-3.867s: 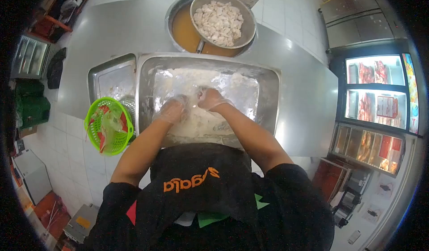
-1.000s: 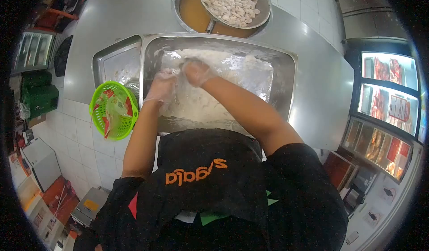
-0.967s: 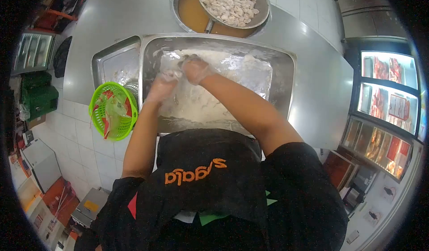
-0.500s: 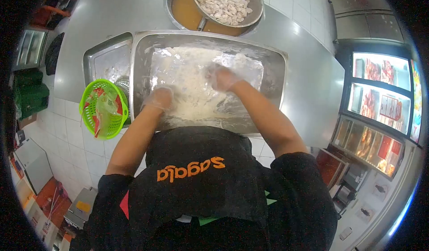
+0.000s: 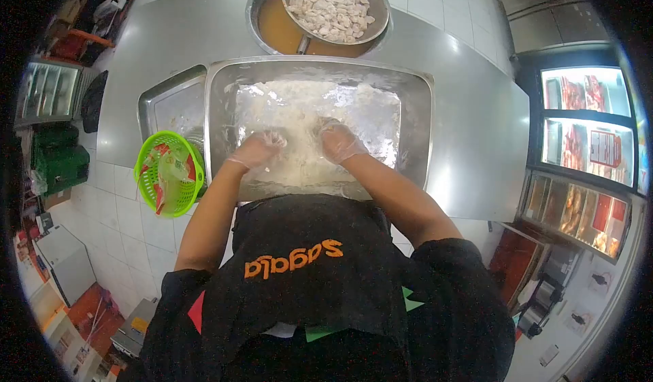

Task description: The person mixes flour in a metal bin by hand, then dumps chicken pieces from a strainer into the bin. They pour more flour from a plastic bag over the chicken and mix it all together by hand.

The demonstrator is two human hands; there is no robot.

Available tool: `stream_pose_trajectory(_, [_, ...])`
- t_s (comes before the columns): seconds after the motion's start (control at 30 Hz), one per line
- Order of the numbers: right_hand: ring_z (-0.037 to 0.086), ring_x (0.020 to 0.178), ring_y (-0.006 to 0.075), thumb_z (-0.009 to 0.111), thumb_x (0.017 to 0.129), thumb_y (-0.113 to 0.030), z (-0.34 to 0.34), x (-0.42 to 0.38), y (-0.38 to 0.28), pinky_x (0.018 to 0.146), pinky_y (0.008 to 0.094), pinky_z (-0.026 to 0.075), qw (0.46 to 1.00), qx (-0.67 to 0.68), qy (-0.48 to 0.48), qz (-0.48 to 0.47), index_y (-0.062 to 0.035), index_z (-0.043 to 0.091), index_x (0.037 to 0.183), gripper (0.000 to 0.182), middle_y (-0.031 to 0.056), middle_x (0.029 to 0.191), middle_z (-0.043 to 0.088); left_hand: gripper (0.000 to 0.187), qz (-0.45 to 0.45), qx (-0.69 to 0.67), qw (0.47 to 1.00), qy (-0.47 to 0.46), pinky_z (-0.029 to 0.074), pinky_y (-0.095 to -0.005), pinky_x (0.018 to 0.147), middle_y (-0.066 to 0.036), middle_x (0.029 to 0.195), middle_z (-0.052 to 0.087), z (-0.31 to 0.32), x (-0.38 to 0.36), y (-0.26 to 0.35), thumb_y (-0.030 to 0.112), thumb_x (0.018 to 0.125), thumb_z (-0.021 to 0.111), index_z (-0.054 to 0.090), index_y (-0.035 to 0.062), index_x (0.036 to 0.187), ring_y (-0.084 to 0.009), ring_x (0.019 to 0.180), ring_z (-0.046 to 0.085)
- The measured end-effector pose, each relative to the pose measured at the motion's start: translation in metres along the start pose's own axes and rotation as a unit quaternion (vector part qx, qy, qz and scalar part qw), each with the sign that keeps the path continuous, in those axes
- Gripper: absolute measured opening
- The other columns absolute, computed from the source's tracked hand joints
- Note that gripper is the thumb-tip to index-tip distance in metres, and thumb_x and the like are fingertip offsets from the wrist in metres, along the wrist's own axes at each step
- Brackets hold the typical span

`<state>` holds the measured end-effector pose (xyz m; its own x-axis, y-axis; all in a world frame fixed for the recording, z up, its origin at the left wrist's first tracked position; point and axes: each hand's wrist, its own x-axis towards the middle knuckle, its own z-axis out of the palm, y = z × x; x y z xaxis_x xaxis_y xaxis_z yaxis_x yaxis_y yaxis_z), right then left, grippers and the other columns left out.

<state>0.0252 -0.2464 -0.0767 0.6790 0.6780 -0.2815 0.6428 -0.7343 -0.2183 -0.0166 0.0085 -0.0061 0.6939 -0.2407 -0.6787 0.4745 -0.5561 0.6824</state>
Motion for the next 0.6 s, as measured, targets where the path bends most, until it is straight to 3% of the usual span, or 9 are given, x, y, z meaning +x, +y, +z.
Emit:
stream_pose_trajectory(0.1, [0.066, 0.098, 0.0377, 0.049, 0.094, -0.026, 0.0, 0.003, 0.004, 0.087, 0.0471, 0.053, 1.0, -0.008, 0.021, -0.017, -0.0099, 0.062, 0.12, 0.033, 0.0188, 0.113, 0.066, 0.034, 0.033, -0.169, 0.985, 0.009, 0.055, -0.0392, 0.082, -0.012, 0.102, 0.072, -0.001, 0.01, -0.017, 0.03, 0.094, 0.057, 0.065, 0.0025, 0.114, -0.0237, 0.092, 0.068])
stream_pose_trajectory(0.13, [0.064, 0.103, 0.0384, 0.048, 0.094, -0.022, 0.001, 0.005, 0.004, 0.09, 0.0462, 0.052, 1.0, 0.015, 0.002, 0.002, -0.0095, 0.062, 0.121, 0.032, 0.0206, 0.117, 0.064, 0.037, 0.019, -0.298, 0.955, -0.002, 0.054, -0.041, 0.085, -0.014, 0.106, 0.071, -0.002, 0.01, -0.017, 0.031, 0.096, 0.053, 0.063, 0.0015, 0.116, -0.0254, 0.094, 0.068])
stream_pose_trajectory(0.2, [0.059, 0.114, 0.0396, 0.046, 0.096, -0.015, 0.004, 0.011, 0.001, 0.096, 0.0444, 0.051, 0.997, 0.06, -0.036, 0.043, -0.0088, 0.061, 0.124, 0.033, 0.0242, 0.125, 0.059, 0.043, -0.007, -0.536, 0.844, -0.027, 0.054, -0.0448, 0.089, -0.017, 0.115, 0.068, -0.001, 0.011, -0.013, 0.034, 0.098, 0.047, 0.06, -0.0004, 0.121, -0.0289, 0.1, 0.067])
stream_pose_trajectory(0.27, [0.059, 0.113, 0.04, 0.047, 0.095, -0.013, -0.031, 0.004, -0.019, 0.096, 0.0446, 0.05, 0.998, 0.055, -0.026, -0.022, -0.0085, 0.061, 0.123, 0.032, 0.0243, 0.124, 0.059, 0.052, 0.035, -0.617, 0.783, -0.067, 0.052, -0.0482, 0.093, -0.021, 0.123, 0.063, -0.01, 0.011, -0.013, 0.038, 0.101, 0.041, 0.054, -0.0041, 0.128, -0.0329, 0.105, 0.065])
stream_pose_trajectory(0.4, [0.06, 0.109, 0.0392, 0.05, 0.092, -0.009, -0.013, -0.004, -0.022, 0.095, 0.0451, 0.05, 0.999, 0.011, -0.001, -0.054, -0.0063, 0.063, 0.118, 0.03, 0.023, 0.117, 0.062, 0.071, 0.092, -0.691, 0.7, -0.158, 0.046, -0.0534, 0.102, -0.027, 0.134, 0.055, -0.021, 0.003, -0.004, 0.051, 0.102, 0.037, 0.044, -0.0087, 0.138, -0.0391, 0.117, 0.059])
stream_pose_trajectory(0.5, [0.062, 0.104, 0.0384, 0.056, 0.09, -0.014, -0.009, 0.0, -0.016, 0.091, 0.0465, 0.051, 0.997, -0.004, 0.031, -0.066, -0.0037, 0.065, 0.111, 0.025, 0.0215, 0.108, 0.064, 0.073, 0.085, -0.697, 0.688, -0.182, 0.042, -0.0564, 0.104, -0.023, 0.135, 0.056, -0.024, -0.008, 0.005, 0.058, 0.101, 0.035, 0.047, -0.0048, 0.137, -0.0371, 0.119, 0.058])
stream_pose_trajectory(0.6, [0.064, 0.098, 0.033, 0.063, 0.086, -0.019, -0.037, 0.013, -0.019, 0.086, 0.042, 0.052, 0.99, 0.118, -0.027, 0.073, -0.0035, 0.067, 0.105, 0.024, 0.0186, 0.102, 0.066, 0.081, 0.07, -0.71, 0.679, -0.17, 0.036, -0.0609, 0.108, -0.026, 0.142, 0.049, -0.023, -0.016, 0.012, 0.062, 0.099, 0.035, 0.04, -0.0059, 0.143, -0.0394, 0.126, 0.053])
